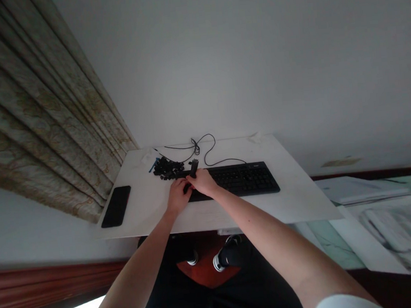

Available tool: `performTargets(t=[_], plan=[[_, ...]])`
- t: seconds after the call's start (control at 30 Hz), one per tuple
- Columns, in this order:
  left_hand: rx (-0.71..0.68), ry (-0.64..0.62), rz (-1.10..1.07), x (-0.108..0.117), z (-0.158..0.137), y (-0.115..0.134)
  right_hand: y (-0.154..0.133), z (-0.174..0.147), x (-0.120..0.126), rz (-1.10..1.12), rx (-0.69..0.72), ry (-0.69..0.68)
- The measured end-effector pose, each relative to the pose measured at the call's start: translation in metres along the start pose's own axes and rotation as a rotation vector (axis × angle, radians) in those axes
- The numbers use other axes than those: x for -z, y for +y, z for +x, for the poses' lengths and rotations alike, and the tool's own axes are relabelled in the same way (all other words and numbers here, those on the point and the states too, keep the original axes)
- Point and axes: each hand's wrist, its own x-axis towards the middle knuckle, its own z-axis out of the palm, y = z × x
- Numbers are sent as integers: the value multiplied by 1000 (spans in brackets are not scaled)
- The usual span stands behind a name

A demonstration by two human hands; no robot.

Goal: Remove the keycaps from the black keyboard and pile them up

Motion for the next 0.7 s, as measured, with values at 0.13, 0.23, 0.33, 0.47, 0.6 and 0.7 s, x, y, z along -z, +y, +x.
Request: performTargets(t=[0.13, 0.23, 0.33, 0.47, 0.6, 0.7], plan=[[-9, 5, 7, 0, 0, 0, -2, 1, 1, -37, 43, -15], [-4, -7, 23, 1, 1, 0, -4, 1, 3, -130, 75, -36], [0, -15, 25, 1, 2, 1, -6, -1, 3, -226, 83, -39], [10, -14, 12, 2, 2, 3, -23, 1, 12, -176, 86, -39], [21, -17, 5, 3, 0, 4, -61, 17, 40, -108, 137, 45], [28, -13, -10, 4, 0, 4, -76, 21, 60, -80, 116, 13]])
